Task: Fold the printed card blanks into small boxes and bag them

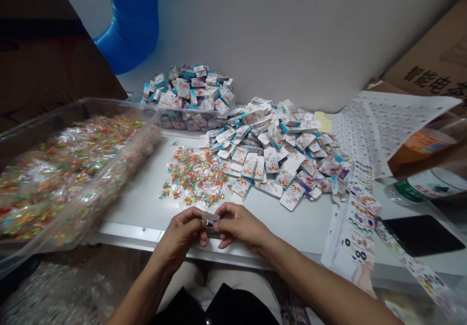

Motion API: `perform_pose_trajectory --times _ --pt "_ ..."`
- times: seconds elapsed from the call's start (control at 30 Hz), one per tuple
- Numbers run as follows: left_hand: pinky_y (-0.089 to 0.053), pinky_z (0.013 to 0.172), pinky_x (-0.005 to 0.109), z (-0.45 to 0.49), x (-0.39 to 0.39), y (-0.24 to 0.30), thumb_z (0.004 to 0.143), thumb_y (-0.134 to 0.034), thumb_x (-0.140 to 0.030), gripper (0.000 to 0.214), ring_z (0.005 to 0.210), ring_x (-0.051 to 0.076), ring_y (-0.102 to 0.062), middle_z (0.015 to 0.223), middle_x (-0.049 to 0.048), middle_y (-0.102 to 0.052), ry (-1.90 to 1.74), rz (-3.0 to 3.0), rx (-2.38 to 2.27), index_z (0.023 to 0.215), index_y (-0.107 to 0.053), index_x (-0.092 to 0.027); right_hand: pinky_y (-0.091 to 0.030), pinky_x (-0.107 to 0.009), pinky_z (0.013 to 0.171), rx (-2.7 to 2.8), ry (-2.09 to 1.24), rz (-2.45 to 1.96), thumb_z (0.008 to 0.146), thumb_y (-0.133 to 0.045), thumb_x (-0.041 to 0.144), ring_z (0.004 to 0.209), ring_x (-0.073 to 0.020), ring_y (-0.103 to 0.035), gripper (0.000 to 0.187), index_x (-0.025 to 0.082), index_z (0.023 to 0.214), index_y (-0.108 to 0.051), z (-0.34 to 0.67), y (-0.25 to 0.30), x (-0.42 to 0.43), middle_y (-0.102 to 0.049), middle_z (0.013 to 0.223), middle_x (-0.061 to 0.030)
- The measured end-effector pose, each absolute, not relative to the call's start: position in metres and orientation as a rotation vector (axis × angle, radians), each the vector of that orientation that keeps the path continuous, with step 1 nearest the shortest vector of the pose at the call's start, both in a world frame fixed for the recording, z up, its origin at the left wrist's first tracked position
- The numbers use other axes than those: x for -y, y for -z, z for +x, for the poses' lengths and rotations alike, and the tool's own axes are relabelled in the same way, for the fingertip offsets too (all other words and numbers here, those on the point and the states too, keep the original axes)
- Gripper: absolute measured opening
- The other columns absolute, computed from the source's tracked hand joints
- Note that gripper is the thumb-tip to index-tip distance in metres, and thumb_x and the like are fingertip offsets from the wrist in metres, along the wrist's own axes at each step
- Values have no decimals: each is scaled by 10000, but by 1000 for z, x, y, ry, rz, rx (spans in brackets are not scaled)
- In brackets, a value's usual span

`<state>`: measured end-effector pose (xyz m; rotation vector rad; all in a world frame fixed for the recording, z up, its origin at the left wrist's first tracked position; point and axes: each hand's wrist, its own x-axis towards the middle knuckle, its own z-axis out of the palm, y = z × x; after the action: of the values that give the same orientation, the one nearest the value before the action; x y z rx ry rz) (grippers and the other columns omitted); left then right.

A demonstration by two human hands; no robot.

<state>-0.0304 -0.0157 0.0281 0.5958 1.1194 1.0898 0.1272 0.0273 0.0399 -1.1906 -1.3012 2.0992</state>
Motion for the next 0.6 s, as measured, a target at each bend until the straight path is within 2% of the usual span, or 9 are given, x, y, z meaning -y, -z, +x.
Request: perform_pose_trajectory --times 0.13,0.27,0.37,0.43,0.53,0.6 --pt "-421 439 194 -30 16 -30 642 -617 -211 108 387 78 -498 452 -38 -562 -1102 601 -1121 700 -561 -140 -501 -236 535 1490 -1930 -1144 725 -614 254 496 -70 -513 163 168 845 -547 125 -42 -23 -529 620 54" --pt "-422 442 200 -30 14 -30 642 -622 -225 131 388 84 -503 451 -34 -562 -1095 588 -1133 720 -566 -136 -515 -264 589 1466 -1992 -1106 762 -597 333 580 -109 -578 261 137 933 -570 133 -38 -25 -574 647 9" --pt "-415 439 198 -30 14 -29 643 -623 -226 131 395 82 -500 468 -32 -565 -1104 588 -1136 716 -562 -136 -511 -263 536 1484 -1973 -1112 780 -567 360 644 -138 -585 297 130 970 -565 137 -35 -25 -584 747 -31" --pt "-407 442 197 -30 15 -29 651 -621 -229 132 391 81 -493 461 -36 -560 -1102 593 -1148 725 -557 -140 -493 -257 525 1648 -1674 -1206 796 -555 340 650 -136 -564 273 150 992 -550 137 -36 -22 -575 790 -37" --pt "-401 463 207 -29 18 -29 689 -609 -262 156 392 88 -489 449 -39 -552 -1092 648 -1198 778 -567 -141 -478 -294 646 1971 -930 -1193 812 -546 256 725 -146 -545 175 180 969 -554 135 -40 -15 -558 878 -52" --pt "-399 488 213 -28 22 -29 728 -588 -294 192 422 88 -483 470 -38 -542 -1106 743 -1228 835 -586 -134 -461 -316 719 2130 -585 -1064 820 -532 197 825 -170 -536 148 188 963 -572 134 -41 -12 -543 930 -67"
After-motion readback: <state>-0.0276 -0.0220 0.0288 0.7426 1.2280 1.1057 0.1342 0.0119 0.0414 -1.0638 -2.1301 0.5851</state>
